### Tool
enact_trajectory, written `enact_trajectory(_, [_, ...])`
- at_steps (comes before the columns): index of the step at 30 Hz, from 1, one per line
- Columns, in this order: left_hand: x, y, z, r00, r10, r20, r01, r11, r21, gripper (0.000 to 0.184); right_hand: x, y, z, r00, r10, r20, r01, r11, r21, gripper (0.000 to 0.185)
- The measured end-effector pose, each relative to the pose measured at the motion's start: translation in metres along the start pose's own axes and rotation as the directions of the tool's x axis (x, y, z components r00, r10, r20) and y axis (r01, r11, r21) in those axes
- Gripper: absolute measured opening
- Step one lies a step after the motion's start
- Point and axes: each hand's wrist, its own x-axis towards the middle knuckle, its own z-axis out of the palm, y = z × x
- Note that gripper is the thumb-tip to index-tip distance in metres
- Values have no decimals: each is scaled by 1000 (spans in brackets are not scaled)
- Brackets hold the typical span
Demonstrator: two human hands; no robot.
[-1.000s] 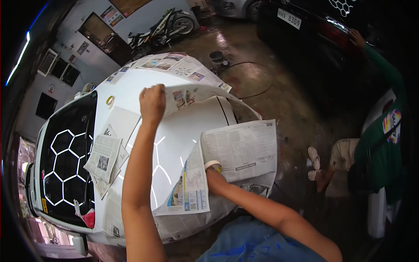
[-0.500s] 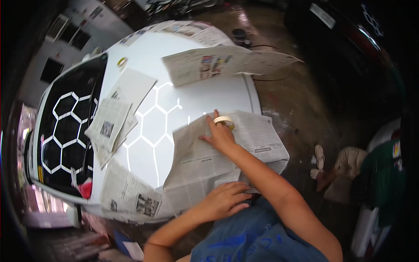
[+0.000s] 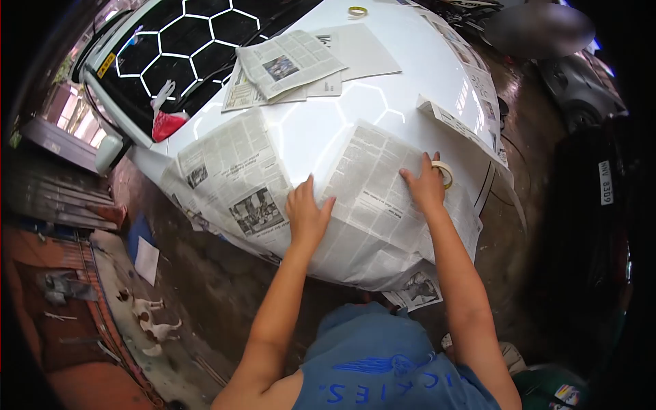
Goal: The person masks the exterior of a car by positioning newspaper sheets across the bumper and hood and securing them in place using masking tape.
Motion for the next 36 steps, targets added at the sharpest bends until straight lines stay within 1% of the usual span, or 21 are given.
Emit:
enact_trajectory(3, [53, 13, 4, 967, -104, 233, 124, 989, -76, 75, 2, 18, 7, 998, -56, -34, 56, 998, -9, 84])
enact_trajectory(5, [74, 23, 16, 946, -161, 283, 215, 961, -172, 71, 13, 31, 10, 989, -117, -95, 121, 992, 28, 82])
enact_trajectory(8, [93, 31, 34, 932, -144, 334, 218, 956, -195, 65, 12, 34, -15, 994, -48, 101, 29, 982, 187, 80])
enact_trajectory(11, [107, 23, 29, 940, -111, 321, 182, 962, -202, 63, -14, 43, -20, 989, -110, 97, 84, 968, 236, 69])
enact_trajectory(12, [118, -6, 43, 930, -102, 352, 236, 901, -363, 62, -30, 45, -21, 989, -129, 70, 109, 964, 242, 65])
enact_trajectory(15, [119, -23, 27, 971, -42, 237, 100, 966, -237, 72, -101, 48, -22, 973, -218, -70, 229, 945, 235, 52])
enact_trajectory(16, [118, -31, 24, 964, -75, 255, 141, 958, -251, 72, -134, 50, -23, 952, -263, -158, 293, 931, 217, 49])
enact_trajectory(17, [112, -21, 12, 956, -95, 279, 178, 940, -290, 72, -165, 52, -27, 964, -221, -148, 253, 936, 246, 43])
enact_trajectory(20, [104, -22, 10, 965, -112, 237, 147, 980, -135, 69, -261, 85, -16, 997, -68, -37, 78, 888, 454, 31])
enact_trajectory(22, [97, -8, 13, 979, -67, 195, 78, 996, -47, 66, -324, 108, 11, 974, 189, 122, -225, 813, 536, 28])
enact_trajectory(24, [102, -30, 34, 991, 52, 119, -37, 992, -123, 63, -367, 134, 51, 828, 453, 329, -546, 524, 654, 28])
enact_trajectory(25, [88, 0, 28, 976, 208, -58, -201, 973, 111, 60, -387, 138, 65, 720, 534, 443, -659, 325, 678, 28])
enact_trajectory(26, [76, 17, 29, 878, 420, -231, -367, 899, 239, 51, -401, 136, 73, 679, 574, 458, -680, 254, 688, 29])
enact_trajectory(27, [60, 27, 36, 794, 506, -336, -498, 860, 117, 42, -406, 137, 79, 643, 607, 468, -686, 184, 704, 31])
enact_trajectory(28, [29, 50, 38, 803, 543, -244, -547, 835, 59, 33, -407, 139, 85, 608, 636, 475, -682, 112, 723, 33])
enact_trajectory(29, [2, 59, 49, 722, 689, -65, -690, 711, -136, 31, -410, 140, 88, 560, 639, 527, -687, 3, 727, 41])
enact_trajectory(30, [-38, 71, 67, 677, 713, 181, -624, 687, -373, 29, -414, 139, 92, 518, 654, 552, -659, -107, 745, 43])
enact_trajectory(31, [-78, 114, 74, 389, 843, 372, -721, 530, -447, 35, -417, 139, 95, 478, 661, 579, -620, -214, 755, 45])
enact_trajectory(32, [-116, 155, 88, 147, 854, 499, -692, 449, -565, 38, -422, 139, 97, 437, 660, 611, -572, -320, 755, 48])
enact_trajectory(35, [-203, 174, 176, -241, 736, 633, -658, 356, -663, 33, -446, 132, 115, 396, 724, 565, -459, -377, 805, 51])
enact_trajectory(36, [-225, 170, 212, -363, 683, 634, -727, 218, -651, 34, -454, 128, 124, 380, 752, 539, -421, -378, 825, 52])
